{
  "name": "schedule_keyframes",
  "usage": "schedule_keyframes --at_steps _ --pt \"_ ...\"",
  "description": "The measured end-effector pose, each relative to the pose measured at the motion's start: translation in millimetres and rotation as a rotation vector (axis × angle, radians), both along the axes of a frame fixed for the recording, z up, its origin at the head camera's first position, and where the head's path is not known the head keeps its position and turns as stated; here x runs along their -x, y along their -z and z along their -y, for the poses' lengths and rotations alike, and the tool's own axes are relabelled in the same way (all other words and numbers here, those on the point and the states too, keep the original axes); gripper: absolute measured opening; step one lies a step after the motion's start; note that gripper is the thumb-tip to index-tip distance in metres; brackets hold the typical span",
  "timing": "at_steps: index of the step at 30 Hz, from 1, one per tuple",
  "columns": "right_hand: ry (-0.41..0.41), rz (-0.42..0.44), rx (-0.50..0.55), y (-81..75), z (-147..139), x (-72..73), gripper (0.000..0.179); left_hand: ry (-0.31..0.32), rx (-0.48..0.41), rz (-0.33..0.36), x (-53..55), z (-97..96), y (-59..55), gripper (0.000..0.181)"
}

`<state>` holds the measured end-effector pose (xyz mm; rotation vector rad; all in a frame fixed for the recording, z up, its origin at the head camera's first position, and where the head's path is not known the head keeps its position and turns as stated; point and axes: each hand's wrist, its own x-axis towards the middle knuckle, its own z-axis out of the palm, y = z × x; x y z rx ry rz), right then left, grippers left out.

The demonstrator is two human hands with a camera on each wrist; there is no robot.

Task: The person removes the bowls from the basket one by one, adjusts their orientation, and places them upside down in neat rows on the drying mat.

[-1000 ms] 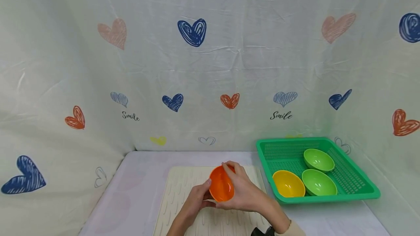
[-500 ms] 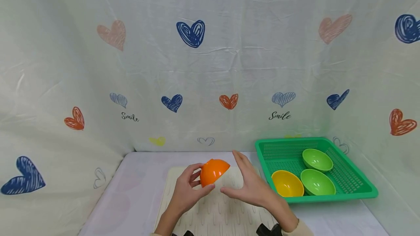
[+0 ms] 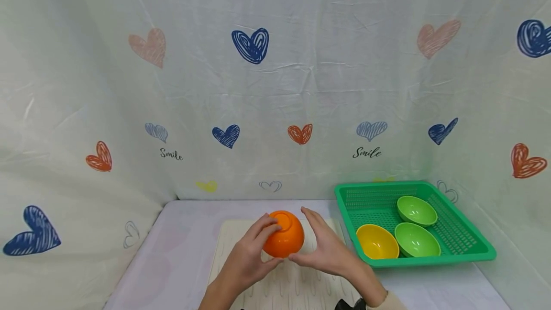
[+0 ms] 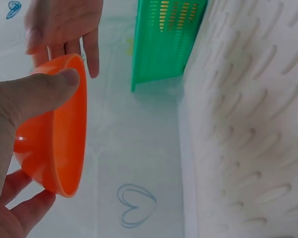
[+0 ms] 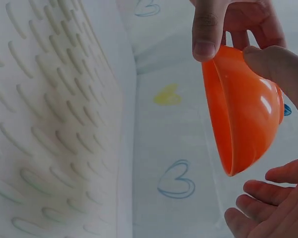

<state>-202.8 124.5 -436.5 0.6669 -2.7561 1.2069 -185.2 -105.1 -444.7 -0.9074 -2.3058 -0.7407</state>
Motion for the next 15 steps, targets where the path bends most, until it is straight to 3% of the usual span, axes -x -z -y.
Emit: schedule_keyframes --at_steps 8,15 --pt "-0.04 -0.012 -0.012 4.9 -0.3 1.1 0.097 0.031 0.01 -0.039 -1.6 -2.1 4.1 0.071" --pt "-0.078 -0.03 -0.026 5.6 -1.3 2.8 0.092 0.033 0.039 0.0 -5.3 -3.9 6.3 0.07"
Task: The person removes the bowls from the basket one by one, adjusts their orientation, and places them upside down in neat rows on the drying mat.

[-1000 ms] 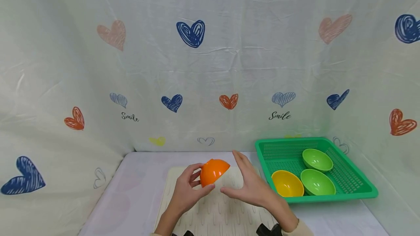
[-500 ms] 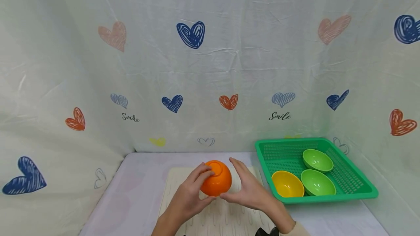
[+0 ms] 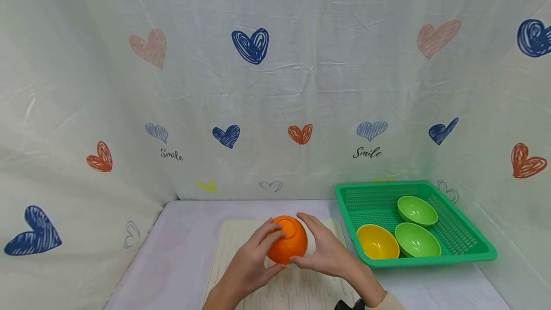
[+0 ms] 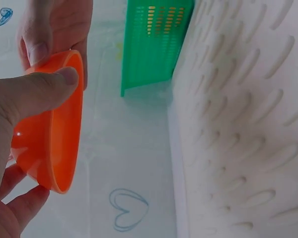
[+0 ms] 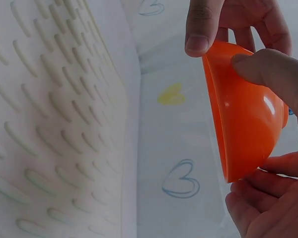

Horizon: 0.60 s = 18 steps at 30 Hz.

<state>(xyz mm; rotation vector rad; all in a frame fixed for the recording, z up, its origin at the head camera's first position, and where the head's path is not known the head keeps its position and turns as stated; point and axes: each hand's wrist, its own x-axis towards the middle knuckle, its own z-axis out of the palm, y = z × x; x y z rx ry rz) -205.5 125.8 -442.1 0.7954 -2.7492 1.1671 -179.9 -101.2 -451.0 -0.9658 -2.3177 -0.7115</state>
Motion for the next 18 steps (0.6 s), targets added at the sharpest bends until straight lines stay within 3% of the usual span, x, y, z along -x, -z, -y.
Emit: schedule_keyframes --at_steps 5,12,15,18 --pt "-0.044 -0.006 0.001 0.4 -0.2 0.2 0.088 0.007 0.02 -0.043 -0.3 -0.9 0.2 0.072" --pt "-0.044 -0.056 0.02 1.3 -0.2 -0.2 0.084 0.032 0.02 -0.109 0.3 0.4 1.6 0.08" --pt "-0.032 -0.089 0.037 0.9 0.0 -0.3 0.084 0.025 -0.01 -0.103 0.3 3.3 2.5 0.086" --pt "-0.019 -0.11 0.049 0.8 0.3 -0.3 0.085 0.009 -0.077 -0.029 2.4 6.8 3.3 0.094"
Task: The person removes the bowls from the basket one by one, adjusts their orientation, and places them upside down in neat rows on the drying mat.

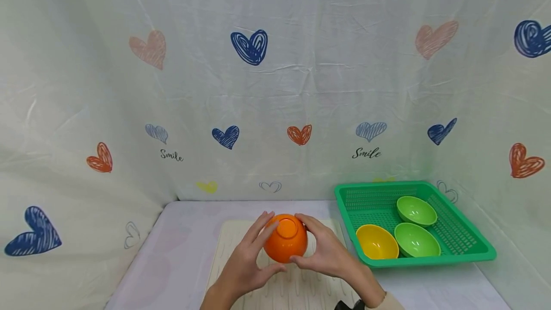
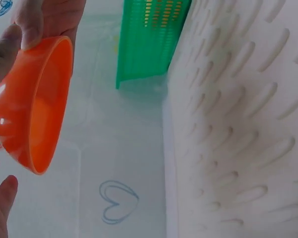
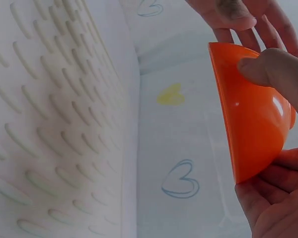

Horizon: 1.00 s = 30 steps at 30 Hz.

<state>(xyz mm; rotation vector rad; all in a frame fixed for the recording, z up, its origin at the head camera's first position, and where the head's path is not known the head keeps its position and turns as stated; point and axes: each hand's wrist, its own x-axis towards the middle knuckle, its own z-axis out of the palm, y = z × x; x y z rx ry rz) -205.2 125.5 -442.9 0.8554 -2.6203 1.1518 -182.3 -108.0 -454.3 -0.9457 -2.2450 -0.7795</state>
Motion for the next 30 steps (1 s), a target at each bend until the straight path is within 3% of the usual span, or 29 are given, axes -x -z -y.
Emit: schedule_keyframes --at_steps 4,10,19,23,30 --pt "0.004 -0.001 0.007 0.4 2 0.4 0.085 -0.024 -0.084 0.143 6.7 6.2 1.4 0.102" --pt "-0.006 -0.003 0.011 5.6 4 1.0 0.086 0.0 -0.093 0.291 11.6 13.9 10.0 0.1" --pt "-0.045 0.015 0.006 27.4 13 6.5 0.085 0.024 -0.068 0.308 14.1 18.7 30.3 0.091" --pt "-0.07 0.004 -0.021 43.6 20 11.1 0.086 -0.012 -0.048 0.345 14.5 22.5 41.9 0.091" --pt "-0.086 0.076 -0.032 71.1 40 20.5 0.087 -0.099 0.0 0.467 17.1 32.9 61.4 0.091"
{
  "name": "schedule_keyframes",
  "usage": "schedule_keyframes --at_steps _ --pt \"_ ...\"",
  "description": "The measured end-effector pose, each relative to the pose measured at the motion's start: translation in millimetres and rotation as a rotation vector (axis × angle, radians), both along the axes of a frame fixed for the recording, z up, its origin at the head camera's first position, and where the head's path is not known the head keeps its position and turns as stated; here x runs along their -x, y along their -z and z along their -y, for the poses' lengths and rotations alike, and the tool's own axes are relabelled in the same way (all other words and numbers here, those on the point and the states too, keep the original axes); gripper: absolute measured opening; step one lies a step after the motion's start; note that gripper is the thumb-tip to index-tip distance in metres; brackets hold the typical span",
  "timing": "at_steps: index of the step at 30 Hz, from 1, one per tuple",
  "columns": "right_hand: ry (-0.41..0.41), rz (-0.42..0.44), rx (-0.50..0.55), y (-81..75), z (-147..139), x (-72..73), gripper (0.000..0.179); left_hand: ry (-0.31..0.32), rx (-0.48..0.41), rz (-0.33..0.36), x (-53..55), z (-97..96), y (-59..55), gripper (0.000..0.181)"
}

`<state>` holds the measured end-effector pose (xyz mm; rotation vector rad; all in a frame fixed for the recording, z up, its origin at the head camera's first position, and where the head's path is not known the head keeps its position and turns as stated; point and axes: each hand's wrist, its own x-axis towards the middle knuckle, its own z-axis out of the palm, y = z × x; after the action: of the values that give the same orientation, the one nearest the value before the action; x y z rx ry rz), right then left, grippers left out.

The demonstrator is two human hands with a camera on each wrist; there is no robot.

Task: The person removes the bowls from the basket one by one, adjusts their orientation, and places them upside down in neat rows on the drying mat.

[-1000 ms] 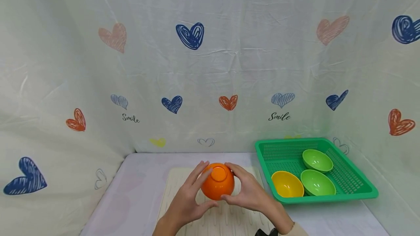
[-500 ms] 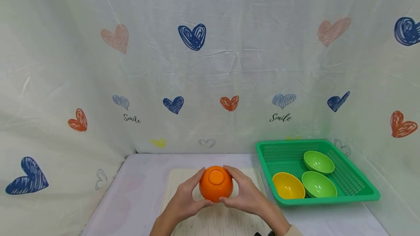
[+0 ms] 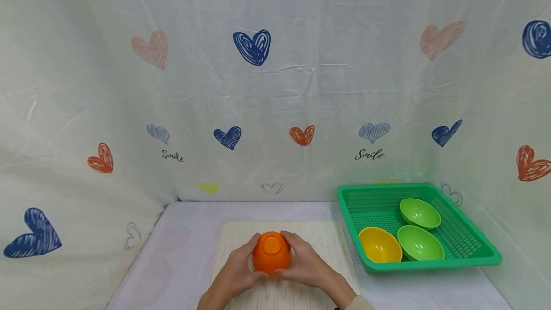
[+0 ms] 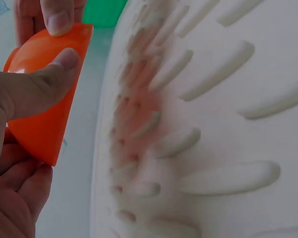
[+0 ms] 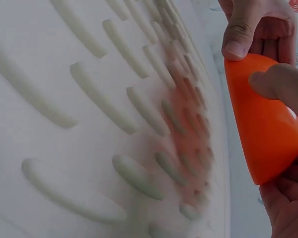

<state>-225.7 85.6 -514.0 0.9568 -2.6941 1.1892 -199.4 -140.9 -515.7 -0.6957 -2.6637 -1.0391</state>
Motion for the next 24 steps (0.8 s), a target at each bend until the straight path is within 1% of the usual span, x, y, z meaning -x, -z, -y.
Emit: schedule_keyframes --at_steps 4,7,12,17,20,24 --pt "-0.019 0.035 -0.001 11.7 16 8.4 0.088 -0.062 0.007 0.113 3.4 10.0 8.1 0.092" --pt "-0.031 0.047 -0.012 18.2 29 15.1 0.088 -0.094 0.005 0.176 7.5 18.4 12.8 0.093" --pt "-0.049 0.058 -0.031 27.1 47 24.2 0.086 -0.124 0.012 0.234 15.5 32.4 19.2 0.094" --pt "-0.035 0.093 -0.042 29.4 63 32.3 0.083 -0.161 0.018 0.244 22.5 45.0 22.2 0.094" --pt "-0.019 0.096 -0.059 28.1 71 37.7 0.083 -0.187 0.019 0.247 27.7 50.9 23.8 0.093" --pt "-0.012 0.1 -0.076 27.2 80 44.8 0.084 -0.204 0.018 0.22 33.3 55.5 24.5 0.093"
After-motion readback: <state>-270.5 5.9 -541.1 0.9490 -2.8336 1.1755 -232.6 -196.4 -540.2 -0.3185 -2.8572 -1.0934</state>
